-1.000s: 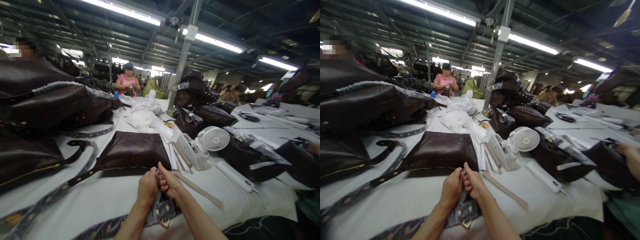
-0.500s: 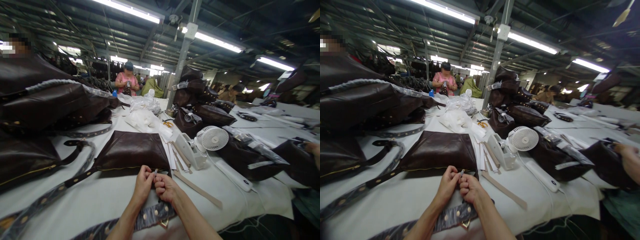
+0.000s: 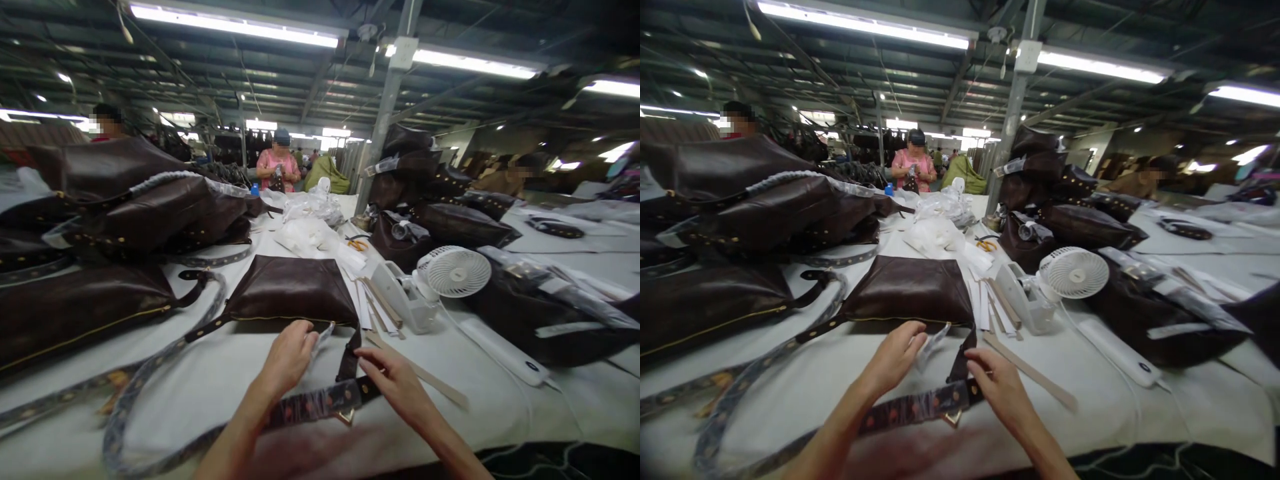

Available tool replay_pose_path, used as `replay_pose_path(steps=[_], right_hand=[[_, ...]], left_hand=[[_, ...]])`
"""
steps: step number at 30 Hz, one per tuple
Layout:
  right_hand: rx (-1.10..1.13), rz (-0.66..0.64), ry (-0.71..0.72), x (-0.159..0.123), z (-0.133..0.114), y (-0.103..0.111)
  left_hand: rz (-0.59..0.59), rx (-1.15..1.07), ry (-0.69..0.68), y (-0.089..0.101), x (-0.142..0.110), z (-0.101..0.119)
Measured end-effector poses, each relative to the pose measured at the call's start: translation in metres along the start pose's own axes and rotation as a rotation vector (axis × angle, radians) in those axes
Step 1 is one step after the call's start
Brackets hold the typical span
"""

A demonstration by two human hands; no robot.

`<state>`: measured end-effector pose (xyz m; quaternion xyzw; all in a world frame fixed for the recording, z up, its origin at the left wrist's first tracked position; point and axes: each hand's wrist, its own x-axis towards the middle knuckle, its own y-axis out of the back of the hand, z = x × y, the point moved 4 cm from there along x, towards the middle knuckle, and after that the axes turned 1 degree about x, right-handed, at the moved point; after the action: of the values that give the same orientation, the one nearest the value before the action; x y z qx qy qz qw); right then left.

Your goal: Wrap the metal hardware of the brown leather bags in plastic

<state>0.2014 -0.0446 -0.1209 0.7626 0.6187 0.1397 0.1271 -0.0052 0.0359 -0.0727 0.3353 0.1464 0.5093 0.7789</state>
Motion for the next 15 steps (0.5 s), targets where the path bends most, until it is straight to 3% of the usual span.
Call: replay_pose_path(steps=[3,6,11,15], right_hand=[[-0.289,-0.104,0.234,-0.028,0.006,0.001],[-0.493,-0.189,0.335,-0.043,0.018,-0.015],[-0.639,-0.147,0.391,-0.044,0.026,-0.029],[-0.691,-0.154,0.436,-0.049,0.022,-0.021]], left_hand=[[-0.211,0.202,0.007,0.029,-0.041,-0.005],[-0.341,0.422,0.035,0.043,-0.083,-0.028],[-0.201,0.733,0.076,0.043,-0.12,-0.072],[-0.136,0.784,0.026,0.037,-0.132,-0.084]])
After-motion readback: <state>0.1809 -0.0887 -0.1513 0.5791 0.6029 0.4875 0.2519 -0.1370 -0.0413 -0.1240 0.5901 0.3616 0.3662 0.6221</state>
